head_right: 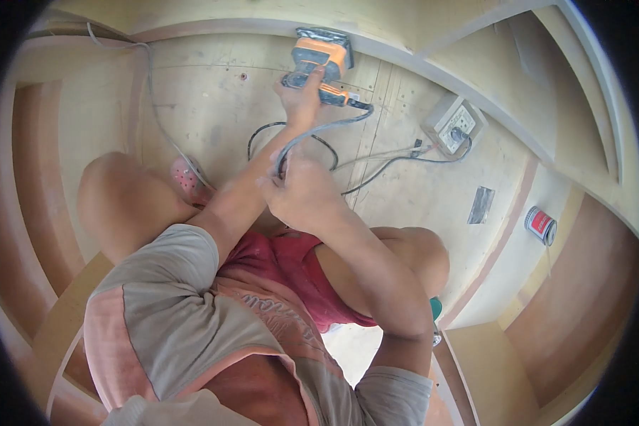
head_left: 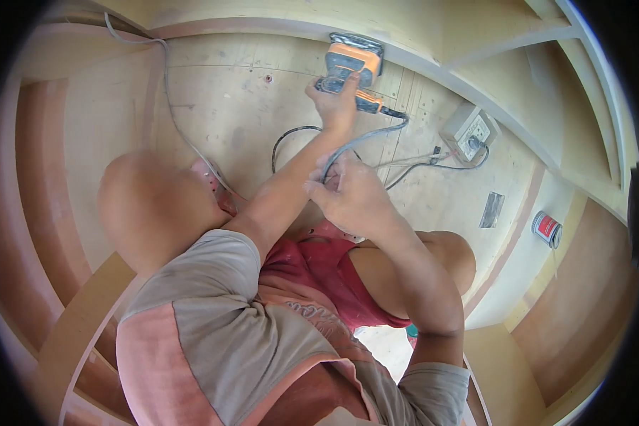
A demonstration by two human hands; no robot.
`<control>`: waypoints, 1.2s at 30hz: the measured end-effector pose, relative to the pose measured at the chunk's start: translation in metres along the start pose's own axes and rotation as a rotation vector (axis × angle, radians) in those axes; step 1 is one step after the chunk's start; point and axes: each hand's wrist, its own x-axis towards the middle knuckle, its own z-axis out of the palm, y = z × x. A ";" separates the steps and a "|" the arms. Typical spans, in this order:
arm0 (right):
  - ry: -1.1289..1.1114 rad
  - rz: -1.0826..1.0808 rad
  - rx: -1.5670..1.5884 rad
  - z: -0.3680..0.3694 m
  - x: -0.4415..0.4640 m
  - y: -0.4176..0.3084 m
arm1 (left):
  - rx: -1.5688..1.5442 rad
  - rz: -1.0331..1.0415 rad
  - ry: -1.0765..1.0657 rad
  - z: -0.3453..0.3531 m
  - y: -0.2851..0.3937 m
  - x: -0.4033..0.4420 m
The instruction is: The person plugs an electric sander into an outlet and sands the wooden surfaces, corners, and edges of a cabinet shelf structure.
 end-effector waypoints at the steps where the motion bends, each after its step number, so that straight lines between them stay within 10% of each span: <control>1: 0.001 -0.001 -0.001 0.003 0.001 -0.001 | -0.001 0.001 -0.001 -0.006 0.007 0.001; 22: -0.227 -0.082 -0.114 0.038 0.031 -0.011 | -0.255 0.170 0.347 -0.056 0.058 0.067; 29: -0.107 0.020 -0.082 0.014 0.035 -0.011 | -0.007 0.497 0.057 -0.021 0.025 0.020; 36: -0.099 -0.035 -0.118 0.022 0.028 -0.013 | 0.244 0.559 0.215 -0.056 0.045 0.056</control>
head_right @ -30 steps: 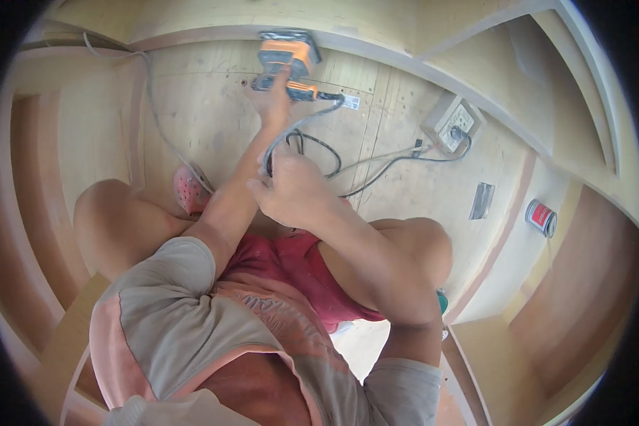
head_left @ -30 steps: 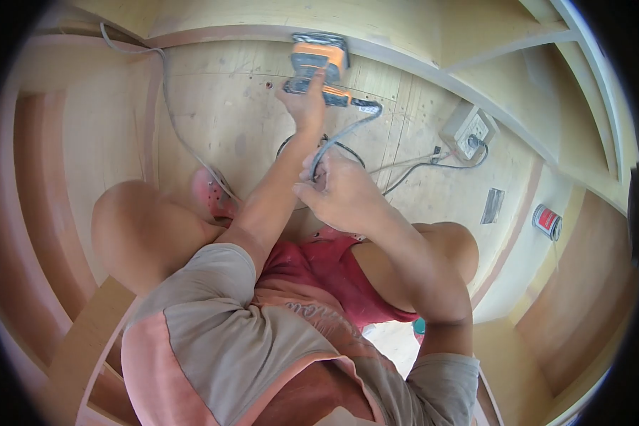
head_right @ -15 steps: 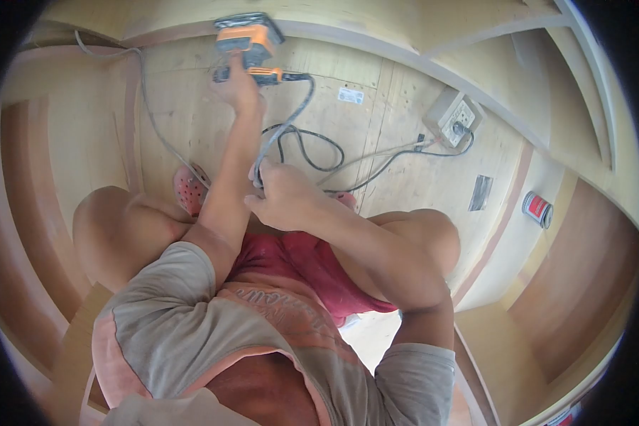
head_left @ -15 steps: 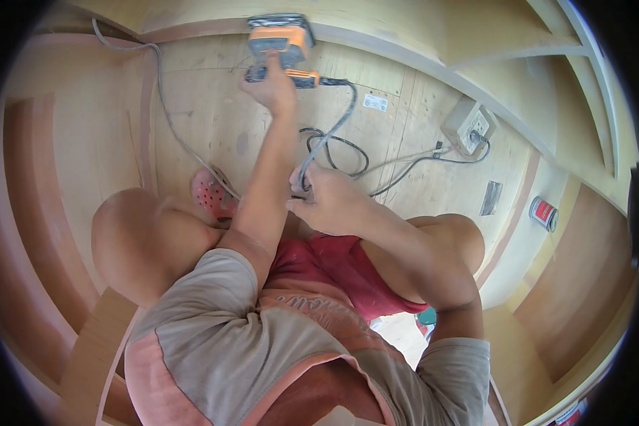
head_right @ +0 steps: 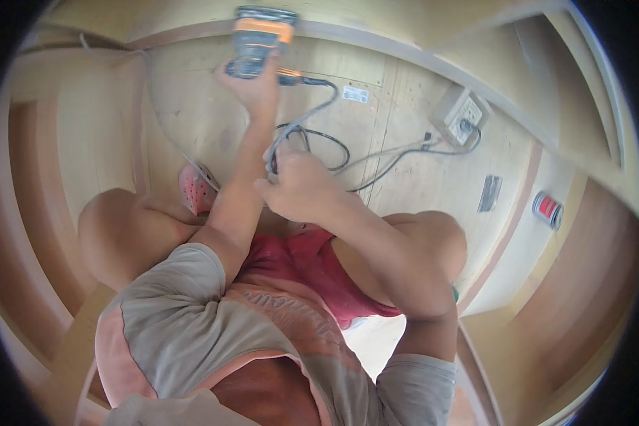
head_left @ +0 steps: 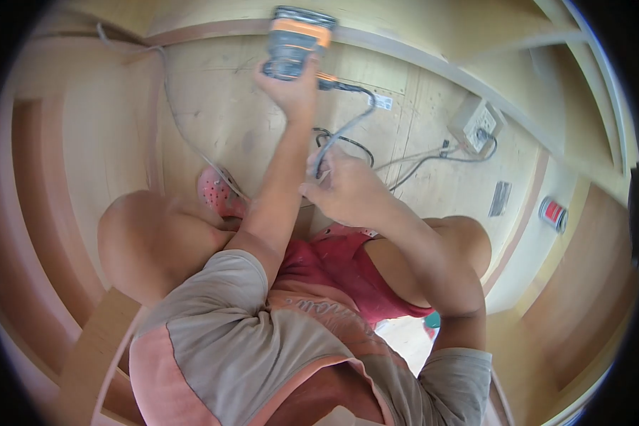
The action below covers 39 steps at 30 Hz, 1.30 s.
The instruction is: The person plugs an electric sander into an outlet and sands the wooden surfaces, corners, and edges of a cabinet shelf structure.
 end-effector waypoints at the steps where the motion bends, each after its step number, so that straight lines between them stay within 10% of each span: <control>1: 0.027 0.011 0.018 0.003 -0.003 -0.001 | -0.018 -0.044 0.018 -0.004 0.002 0.009; 10: -0.048 -0.106 -0.079 0.019 -0.018 0.001 | -0.726 -0.748 -0.095 0.007 0.015 0.000; 14: -0.008 -0.010 -0.045 0.007 -0.028 -0.001 | -0.608 -0.710 -0.026 0.026 0.033 -0.041; 16: 0.028 0.020 -0.062 0.001 -0.030 0.004 | -0.244 -0.259 -0.127 0.035 0.019 -0.059; 21: 0.112 0.017 -0.003 -0.006 -0.030 0.017 | -0.049 0.035 -0.144 0.037 -0.010 -0.065; 39: -0.092 0.010 0.027 0.014 -0.018 0.003 | -0.585 -0.742 -0.126 0.007 -0.017 -0.023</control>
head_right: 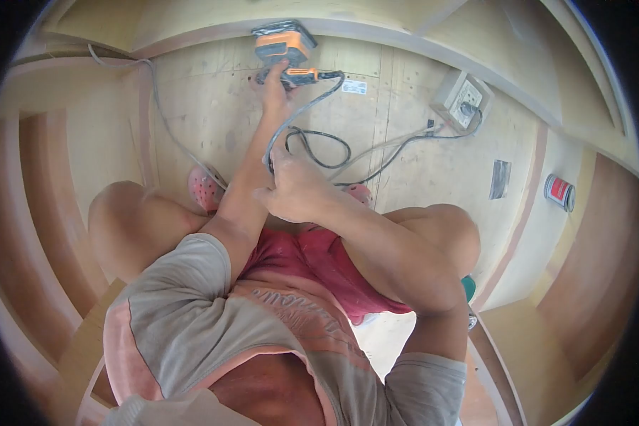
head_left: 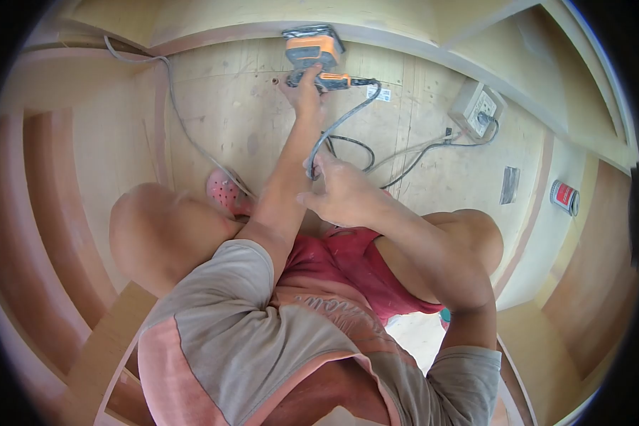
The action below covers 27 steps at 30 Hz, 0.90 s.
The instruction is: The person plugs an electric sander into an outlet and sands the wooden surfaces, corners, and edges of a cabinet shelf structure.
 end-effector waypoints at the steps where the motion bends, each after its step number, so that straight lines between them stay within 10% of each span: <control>1: -0.009 0.000 -0.007 0.000 0.000 0.002 | -0.007 -0.069 -0.073 -0.002 -0.008 0.005; 6: 0.049 -0.006 -0.062 -0.007 -0.001 0.001 | -0.204 -0.316 -0.325 0.009 -0.012 -0.004; 27: -0.008 -0.162 -0.038 0.003 0.020 -0.027 | -0.465 -0.261 0.095 -0.052 0.113 0.081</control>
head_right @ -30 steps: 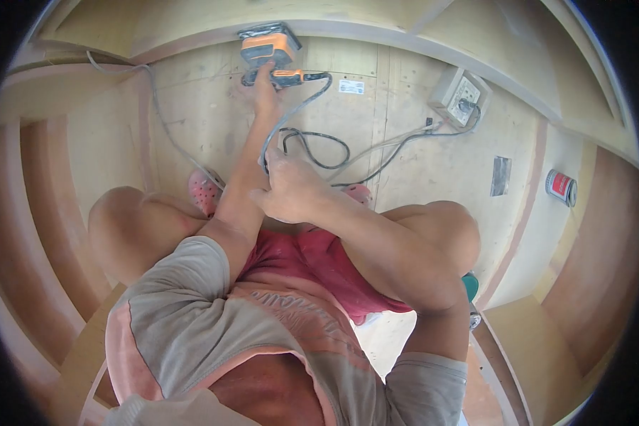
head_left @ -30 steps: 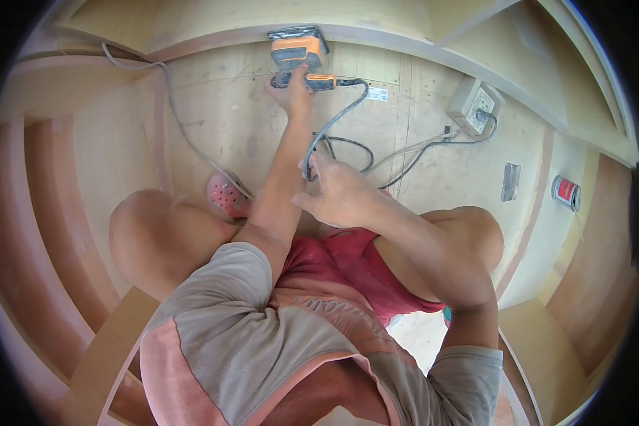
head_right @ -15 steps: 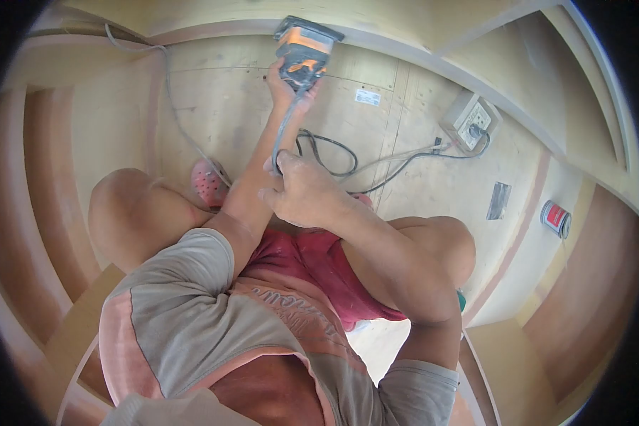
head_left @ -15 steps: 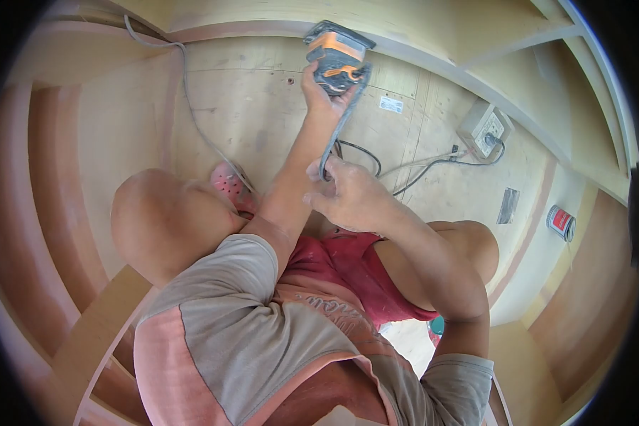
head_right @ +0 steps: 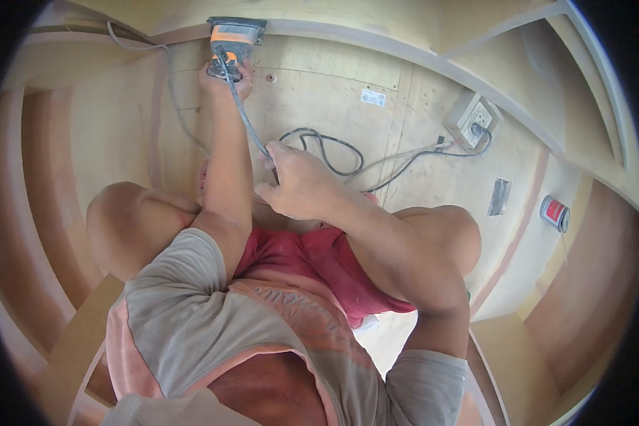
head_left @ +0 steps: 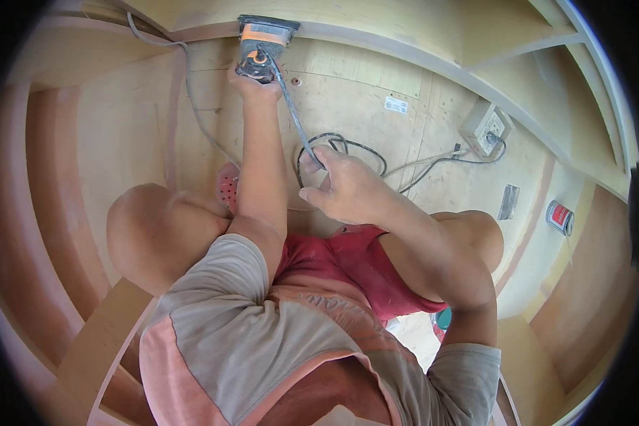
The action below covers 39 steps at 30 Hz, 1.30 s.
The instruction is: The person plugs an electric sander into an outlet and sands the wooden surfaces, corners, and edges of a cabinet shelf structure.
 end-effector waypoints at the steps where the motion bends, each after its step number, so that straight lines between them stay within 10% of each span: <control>1: -0.001 0.003 -0.006 0.001 0.000 0.002 | 0.014 -0.005 -0.012 -0.002 -0.005 0.005; 14: -0.086 0.079 -0.044 -0.008 0.005 0.004 | -0.081 -0.261 -0.026 0.004 -0.098 -0.028; 25: -0.070 0.002 -0.110 0.002 0.021 -0.005 | -0.027 -0.049 -0.006 0.008 0.028 -0.010; 39: -0.119 0.131 -0.116 0.006 0.021 -0.001 | 0.190 0.465 -0.126 0.004 -0.014 0.005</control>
